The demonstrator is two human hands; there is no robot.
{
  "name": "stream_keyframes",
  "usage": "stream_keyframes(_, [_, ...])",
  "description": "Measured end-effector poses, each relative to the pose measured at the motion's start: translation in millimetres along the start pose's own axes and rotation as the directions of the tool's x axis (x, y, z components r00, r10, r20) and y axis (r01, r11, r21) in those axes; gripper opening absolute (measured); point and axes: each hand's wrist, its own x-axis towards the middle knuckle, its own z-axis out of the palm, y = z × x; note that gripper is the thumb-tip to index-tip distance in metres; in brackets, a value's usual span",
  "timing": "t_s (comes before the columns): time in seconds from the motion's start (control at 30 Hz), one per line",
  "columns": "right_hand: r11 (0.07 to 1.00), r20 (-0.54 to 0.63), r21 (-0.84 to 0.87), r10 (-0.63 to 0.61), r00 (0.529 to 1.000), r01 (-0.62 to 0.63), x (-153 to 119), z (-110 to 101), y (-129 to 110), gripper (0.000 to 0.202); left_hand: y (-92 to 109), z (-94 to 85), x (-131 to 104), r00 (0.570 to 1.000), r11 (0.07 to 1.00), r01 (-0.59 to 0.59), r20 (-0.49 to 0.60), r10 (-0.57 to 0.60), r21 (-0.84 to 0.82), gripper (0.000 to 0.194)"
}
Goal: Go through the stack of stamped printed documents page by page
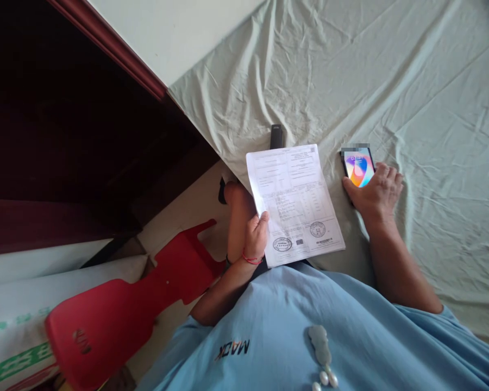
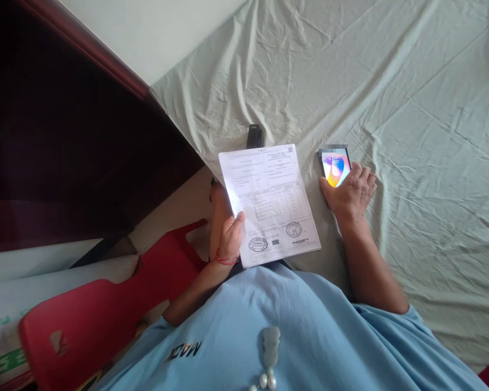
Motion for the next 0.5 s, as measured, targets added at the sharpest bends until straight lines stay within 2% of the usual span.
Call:
stream_keyframes(0.13, [0.999, 0.024, -0.038, 0.000, 1.000, 0.001, -2, 3, 0, 0.086, 0, 0.8, -1, 1.000, 1.000, -0.020, 0.023, 0.020, 0.019, 0.061])
stream_keyframes(0.23, [0.999, 0.052, 0.024, -0.047, 0.998, 0.046, -3, 0, 10, 0.090, -2, 0.4, -1, 0.998, 1.000, -0.022, 0.063, 0.023, -0.013, 0.065])
stream_keyframes(0.33, [0.974, 0.002, 0.110, -0.198, 0.980, 0.197, -2, -8, 26, 0.077, -7, -2.5, 0, 0.997, 1.000, -0.023, 0.069, 0.023, -0.005, 0.062])
stream_keyframes(0.43, [0.916, -0.092, 0.116, -0.374, 0.923, 0.383, -2, -16, 39, 0.052, -10, -5.4, 1, 0.998, 1.000, -0.011, 0.065, 0.009, 0.028, 0.056])
stream_keyframes(0.5, [0.876, -0.090, 0.101, -0.464, 0.881, 0.472, -4, -18, 43, 0.042, -10, -5.8, 0, 0.998, 0.999, -0.007, 0.058, 0.005, 0.045, 0.056])
